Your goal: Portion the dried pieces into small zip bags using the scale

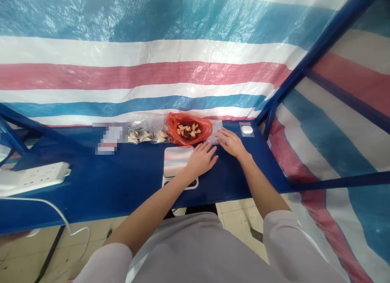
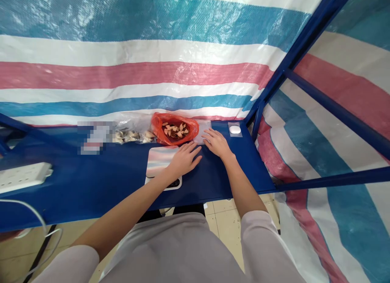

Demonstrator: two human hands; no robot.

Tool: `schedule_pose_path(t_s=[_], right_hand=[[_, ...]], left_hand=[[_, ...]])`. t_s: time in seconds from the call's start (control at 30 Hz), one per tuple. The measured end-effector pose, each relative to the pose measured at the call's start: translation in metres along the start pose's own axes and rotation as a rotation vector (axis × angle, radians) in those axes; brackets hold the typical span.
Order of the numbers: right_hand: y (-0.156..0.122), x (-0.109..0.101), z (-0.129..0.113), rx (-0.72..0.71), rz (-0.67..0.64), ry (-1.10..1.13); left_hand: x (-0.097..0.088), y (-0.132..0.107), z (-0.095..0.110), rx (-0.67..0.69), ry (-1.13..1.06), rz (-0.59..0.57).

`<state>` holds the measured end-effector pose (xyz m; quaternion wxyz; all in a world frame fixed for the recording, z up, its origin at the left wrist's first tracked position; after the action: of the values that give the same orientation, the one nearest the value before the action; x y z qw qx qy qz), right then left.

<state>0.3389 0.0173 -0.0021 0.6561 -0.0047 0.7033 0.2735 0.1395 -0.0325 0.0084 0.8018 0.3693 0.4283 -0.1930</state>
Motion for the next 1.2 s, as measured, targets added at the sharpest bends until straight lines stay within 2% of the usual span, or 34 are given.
schedule_pose_path(t_s=[0.17,0.33,0.47,0.6,0.7,0.8,1.0,1.2], right_hand=[[-0.018,-0.005,-0.035,0.037,-0.031,0.008],[-0.025,-0.006,-0.068,0.096,-0.134,-0.034],[-0.026,-0.002,-0.088,0.163,-0.132,-0.067],[-0.026,0.006,-0.101,0.224,-0.109,-0.074],[-0.024,0.011,-0.106,0.237,-0.139,-0.078],[-0.022,0.016,-0.109,0.258,-0.161,-0.077],[-0.022,0.024,-0.114,0.286,-0.146,-0.043],[-0.023,0.023,-0.118,0.32,-0.231,-0.11]], left_hand=[[-0.03,-0.022,-0.011,-0.012,-0.01,0.05],[-0.06,-0.044,-0.028,-0.134,-0.014,0.044],[-0.082,-0.069,-0.051,-0.226,-0.008,0.078],[-0.096,-0.097,-0.08,-0.318,0.031,0.134],[-0.1,-0.113,-0.098,-0.393,0.047,0.185],[-0.099,-0.123,-0.109,-0.444,0.05,0.18],[-0.096,-0.135,-0.118,-0.512,0.085,0.071],[-0.09,-0.138,-0.122,-0.543,0.123,0.003]])
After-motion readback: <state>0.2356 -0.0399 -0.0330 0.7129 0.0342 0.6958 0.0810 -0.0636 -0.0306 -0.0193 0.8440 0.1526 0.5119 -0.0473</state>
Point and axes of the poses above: each hand's wrist, its own y-axis towards the middle knuckle, its own x-axis out of the palm, z = x × y, the point moved 2 cm from there along y, towards the middle knuckle, and after that the axes turned 14 degrees about -y, right-handed, at the moved point
